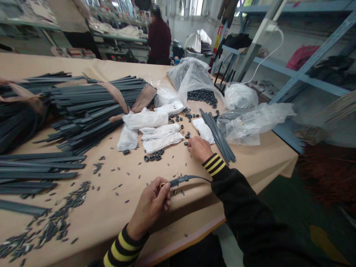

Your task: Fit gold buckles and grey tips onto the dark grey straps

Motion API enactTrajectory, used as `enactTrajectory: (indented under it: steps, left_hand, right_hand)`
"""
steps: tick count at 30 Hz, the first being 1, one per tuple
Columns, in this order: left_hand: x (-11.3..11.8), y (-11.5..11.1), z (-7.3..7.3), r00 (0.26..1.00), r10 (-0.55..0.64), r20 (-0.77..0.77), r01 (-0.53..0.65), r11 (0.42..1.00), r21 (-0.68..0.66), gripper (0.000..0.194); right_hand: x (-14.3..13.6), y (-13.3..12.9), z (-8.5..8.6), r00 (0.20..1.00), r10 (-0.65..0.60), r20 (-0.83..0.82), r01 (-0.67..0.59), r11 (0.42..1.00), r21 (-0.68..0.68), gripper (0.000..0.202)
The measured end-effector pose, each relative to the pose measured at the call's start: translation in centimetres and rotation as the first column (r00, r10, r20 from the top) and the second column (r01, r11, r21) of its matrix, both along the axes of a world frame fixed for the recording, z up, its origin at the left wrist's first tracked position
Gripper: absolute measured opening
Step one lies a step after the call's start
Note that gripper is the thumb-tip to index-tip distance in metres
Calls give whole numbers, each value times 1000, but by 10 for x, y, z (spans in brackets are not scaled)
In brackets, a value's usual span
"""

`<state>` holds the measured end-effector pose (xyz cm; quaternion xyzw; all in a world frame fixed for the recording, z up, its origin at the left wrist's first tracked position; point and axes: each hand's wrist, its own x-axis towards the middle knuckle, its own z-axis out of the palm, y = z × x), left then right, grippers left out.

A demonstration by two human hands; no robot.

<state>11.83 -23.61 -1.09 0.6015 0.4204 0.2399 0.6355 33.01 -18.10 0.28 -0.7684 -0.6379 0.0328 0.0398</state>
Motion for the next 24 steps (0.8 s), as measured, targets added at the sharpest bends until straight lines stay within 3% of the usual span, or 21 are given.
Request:
enactTrajectory:
  steps: [8,11,13,16,18,24]
  left_hand:
    - [1,-2,0,999,40,33,-39,999,-16,21]
    - [1,-2,-2,998,43,44,-43,999,-6,20]
    - [0,-2,-3,998,46,48,-46,999,1,20]
    - [-1,-3,-4,997,58,44,-59,998,17,21]
    - [-1,-3,-5,997,70,43,-72,997,32,21]
    - [0,-5,-5,995,97,32,-99,994,55,22]
  right_hand:
    - [-8,-13,13,997,71,-42,-67,994,87,14]
    - [-16,-34,21,971,104,-214,-59,976,209,13]
    - [-24,-52,24,875,162,-457,-37,962,269,13]
    - [-40,-80,20,632,189,-752,7,968,249,14]
    - [-52,-94,14,523,158,-838,40,977,210,13]
    - [-72,-108,-4,371,34,-928,149,984,95,11]
